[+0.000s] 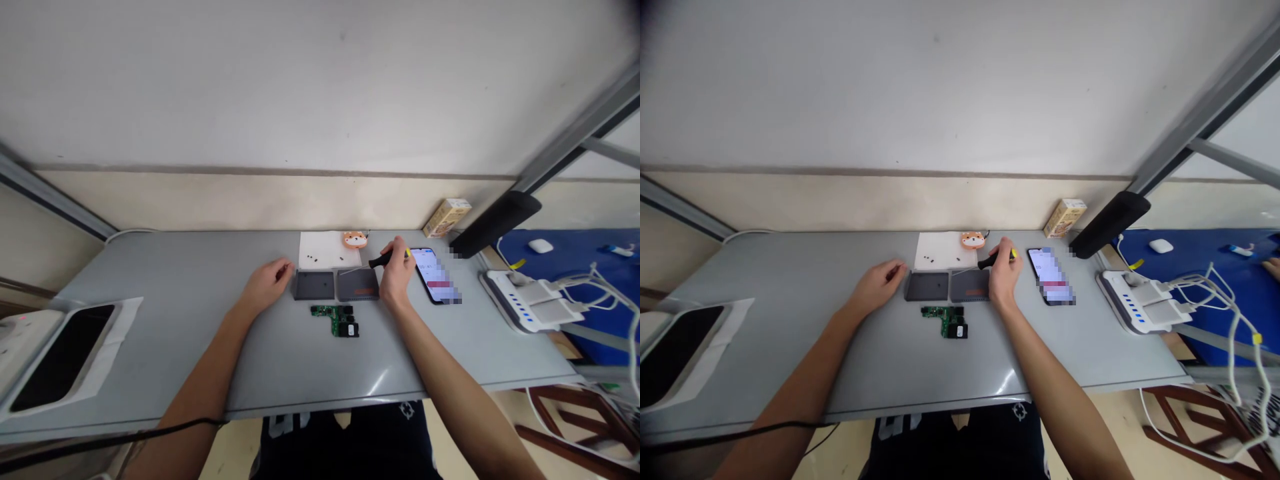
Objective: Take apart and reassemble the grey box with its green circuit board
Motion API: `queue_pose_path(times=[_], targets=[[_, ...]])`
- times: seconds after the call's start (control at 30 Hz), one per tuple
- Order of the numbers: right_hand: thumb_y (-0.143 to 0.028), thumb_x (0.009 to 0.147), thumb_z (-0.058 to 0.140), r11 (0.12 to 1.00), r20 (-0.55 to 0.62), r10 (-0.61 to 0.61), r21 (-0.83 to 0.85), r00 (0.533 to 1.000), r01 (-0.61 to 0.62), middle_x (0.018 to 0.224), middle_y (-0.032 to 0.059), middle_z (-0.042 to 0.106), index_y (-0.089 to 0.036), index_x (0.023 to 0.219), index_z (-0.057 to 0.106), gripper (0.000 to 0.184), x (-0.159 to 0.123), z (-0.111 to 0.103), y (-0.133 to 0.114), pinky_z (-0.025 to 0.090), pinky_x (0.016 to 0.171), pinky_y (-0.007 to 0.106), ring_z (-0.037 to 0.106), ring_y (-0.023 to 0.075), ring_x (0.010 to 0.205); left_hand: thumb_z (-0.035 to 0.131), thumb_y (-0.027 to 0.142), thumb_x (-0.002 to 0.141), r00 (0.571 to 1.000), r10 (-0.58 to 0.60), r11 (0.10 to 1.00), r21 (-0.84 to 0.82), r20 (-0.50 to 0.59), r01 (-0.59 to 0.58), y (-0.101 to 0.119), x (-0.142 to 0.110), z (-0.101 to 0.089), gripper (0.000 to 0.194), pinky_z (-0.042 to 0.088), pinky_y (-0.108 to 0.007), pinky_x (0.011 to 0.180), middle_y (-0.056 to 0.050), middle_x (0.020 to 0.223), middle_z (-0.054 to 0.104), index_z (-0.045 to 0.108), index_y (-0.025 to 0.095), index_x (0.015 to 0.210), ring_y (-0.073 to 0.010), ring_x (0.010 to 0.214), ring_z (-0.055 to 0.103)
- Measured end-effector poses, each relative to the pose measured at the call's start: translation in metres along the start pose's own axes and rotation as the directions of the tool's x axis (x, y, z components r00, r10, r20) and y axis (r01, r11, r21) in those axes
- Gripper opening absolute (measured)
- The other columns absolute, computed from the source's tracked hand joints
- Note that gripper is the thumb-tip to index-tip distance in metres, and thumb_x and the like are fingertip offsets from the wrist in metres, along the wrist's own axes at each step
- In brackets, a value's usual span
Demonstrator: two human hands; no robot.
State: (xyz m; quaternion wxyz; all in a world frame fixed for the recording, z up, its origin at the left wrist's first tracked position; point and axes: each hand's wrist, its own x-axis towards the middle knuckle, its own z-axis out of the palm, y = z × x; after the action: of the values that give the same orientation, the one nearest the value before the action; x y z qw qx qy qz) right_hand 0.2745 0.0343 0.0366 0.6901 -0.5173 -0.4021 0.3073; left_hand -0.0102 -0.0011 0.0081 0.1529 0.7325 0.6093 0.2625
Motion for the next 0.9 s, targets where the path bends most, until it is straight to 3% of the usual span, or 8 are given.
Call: queue_pose_path(times=[0.2,0.4,0.57,0.73,0.9], targets=[[-0.059,0.099,0.045,0.993,0.076,-0.055,-0.104,0.996,0.063,0.062,-0.0031,0.045,-0.021,0.065,0.053,0.051,-0.006,0.002,0.001,0.037,0.063,0.028,0.046,0.0145,0.063,0.042,0.044,0.103,1.0,0.019,1.0,0.016,0.001,-0.019,0.001,0.0,0.001,0.038,0.032,-0.027,0.062,0.003,0.066,0.05,0.05,0.02,0.074,-0.0139,0.061,0.043],[-0.06,0.097,0.047,0.996,0.093,0.082,-0.045,0.992,-0.078,0.066,-0.0026,0.048,-0.021,0.067,0.053,0.049,-0.006,0.003,0.008,0.038,0.061,0.028,0.046,0.0142,0.062,0.042,0.044,0.103,0.999,0.032,0.999,0.015,0.0,-0.032,-0.001,0.0,0.005,0.04,0.032,-0.028,0.063,0.002,0.067,0.052,0.047,0.02,0.071,-0.0146,0.063,0.045],[-0.06,0.096,0.049,0.995,0.065,0.094,0.009,0.993,-0.095,0.066,-0.0024,0.049,-0.021,0.067,0.055,0.049,-0.005,0.005,0.011,0.039,0.061,0.027,0.048,0.0141,0.063,0.042,0.043,0.103,0.999,0.053,0.998,0.032,0.013,-0.053,0.001,0.0,0.006,0.039,0.033,-0.029,0.064,0.0,0.069,0.055,0.049,0.02,0.072,-0.0158,0.065,0.049],[-0.062,0.093,0.056,0.98,0.074,0.116,0.154,0.99,-0.127,0.069,-0.0021,0.055,-0.021,0.074,0.06,0.045,-0.002,0.008,0.005,0.04,0.06,0.027,0.049,0.0129,0.063,0.042,0.043,0.103,0.998,0.061,0.998,0.03,0.015,-0.061,0.001,0.0,0.005,0.038,0.035,-0.029,0.065,0.0,0.071,0.058,0.052,0.02,0.073,-0.0159,0.067,0.05],[-0.067,0.088,0.063,0.842,0.266,0.204,0.442,0.942,-0.307,0.069,-0.0034,0.055,-0.022,0.08,0.06,0.045,0.004,0.011,-0.004,0.042,0.059,0.026,0.048,0.011,0.058,0.041,0.043,0.104,0.998,0.066,0.997,0.039,0.002,-0.066,-0.001,-0.001,0.006,0.039,0.036,-0.029,0.066,0.0,0.071,0.057,0.051,0.02,0.074,-0.0155,0.067,0.05]])
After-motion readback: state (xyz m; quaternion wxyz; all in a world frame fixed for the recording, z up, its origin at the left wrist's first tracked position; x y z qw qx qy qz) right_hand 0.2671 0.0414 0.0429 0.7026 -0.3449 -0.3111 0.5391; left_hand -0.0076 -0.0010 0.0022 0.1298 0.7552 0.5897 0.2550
